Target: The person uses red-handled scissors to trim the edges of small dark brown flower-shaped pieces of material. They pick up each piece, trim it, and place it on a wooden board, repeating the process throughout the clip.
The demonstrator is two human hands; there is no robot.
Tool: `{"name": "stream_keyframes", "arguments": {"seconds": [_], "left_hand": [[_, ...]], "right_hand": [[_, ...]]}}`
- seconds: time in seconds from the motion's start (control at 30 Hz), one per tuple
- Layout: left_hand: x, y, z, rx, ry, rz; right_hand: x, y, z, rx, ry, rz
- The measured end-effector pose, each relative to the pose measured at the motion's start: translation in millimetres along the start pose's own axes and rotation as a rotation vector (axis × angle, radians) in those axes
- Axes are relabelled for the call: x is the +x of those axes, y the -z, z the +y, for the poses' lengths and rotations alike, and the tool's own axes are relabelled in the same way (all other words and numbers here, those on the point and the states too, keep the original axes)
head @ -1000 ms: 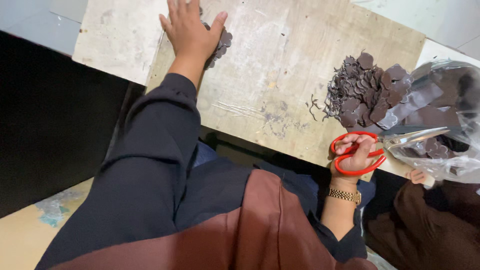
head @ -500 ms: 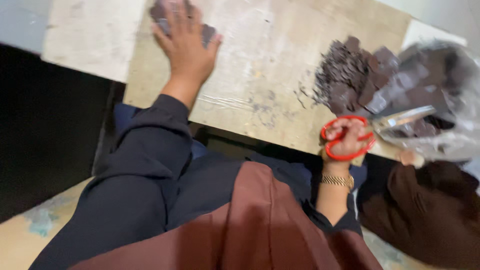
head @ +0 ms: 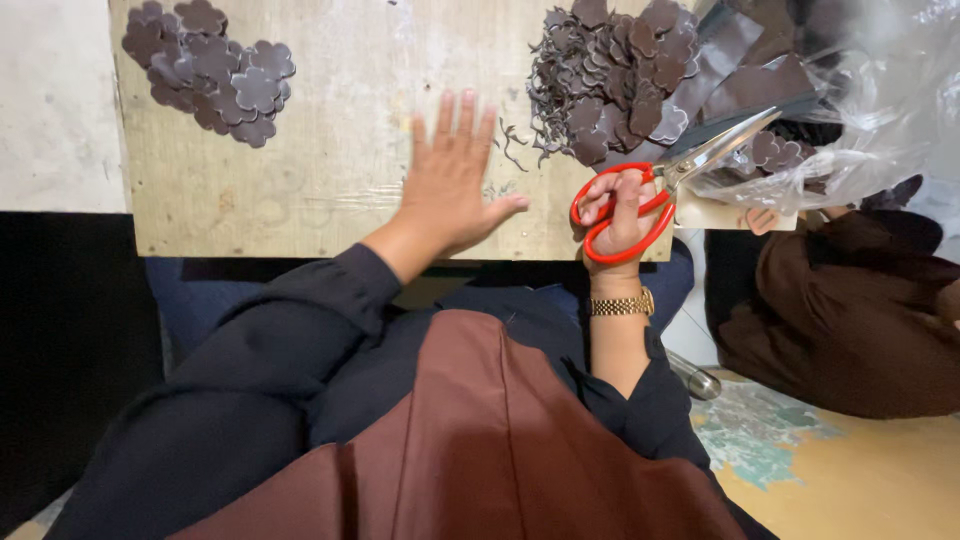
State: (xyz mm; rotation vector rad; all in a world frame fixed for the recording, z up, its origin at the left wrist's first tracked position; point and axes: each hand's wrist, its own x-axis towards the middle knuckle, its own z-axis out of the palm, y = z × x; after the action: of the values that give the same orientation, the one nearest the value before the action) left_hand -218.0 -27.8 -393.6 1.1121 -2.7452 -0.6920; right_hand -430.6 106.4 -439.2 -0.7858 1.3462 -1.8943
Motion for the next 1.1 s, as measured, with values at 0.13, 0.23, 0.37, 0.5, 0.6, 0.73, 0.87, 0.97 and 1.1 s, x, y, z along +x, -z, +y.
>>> {"name": "stream_keyframes", "arguments": {"seconds": [0.13,0.23,0.37,0.5,0.6,0.73,0.87,0.97,1.1], "left_hand": [[31,-15,31,-0.156,-0.16,0.226],[56,-23,48,-0.141,-0.296,0.331],[72,-28,58,-0.173,-0.369,0.437],[73,-28,60,-0.207,-0.43,0.486],[70,-28,53,-0.322,-0.459,0.565],[59,-31,37,-0.529,-0.301,0.766],[43,-19,11,-1.414,0.165,0.416],[25,7,-19,-1.502,0.267,0.401],[5,35,-40,-1.494,0.225,0.432]], "right_hand": [[-1,-2,-3,0.088,0.006,0.019],[-2,-2,-6,0.102,-0.009,0.056],[-1,0,-11,0.071,-0.011,0.005],[1,3,-15,0.072,-0.026,0.014],[1,2,-15,0.077,-0.039,0.024],[4,2,-16,0.045,-0.019,0.029],[5,5,-15,0.004,-0.037,0.03],[7,4,-13,-0.028,-0.019,0.036],[6,-2,-15,0.003,-0.031,0.021]]}}
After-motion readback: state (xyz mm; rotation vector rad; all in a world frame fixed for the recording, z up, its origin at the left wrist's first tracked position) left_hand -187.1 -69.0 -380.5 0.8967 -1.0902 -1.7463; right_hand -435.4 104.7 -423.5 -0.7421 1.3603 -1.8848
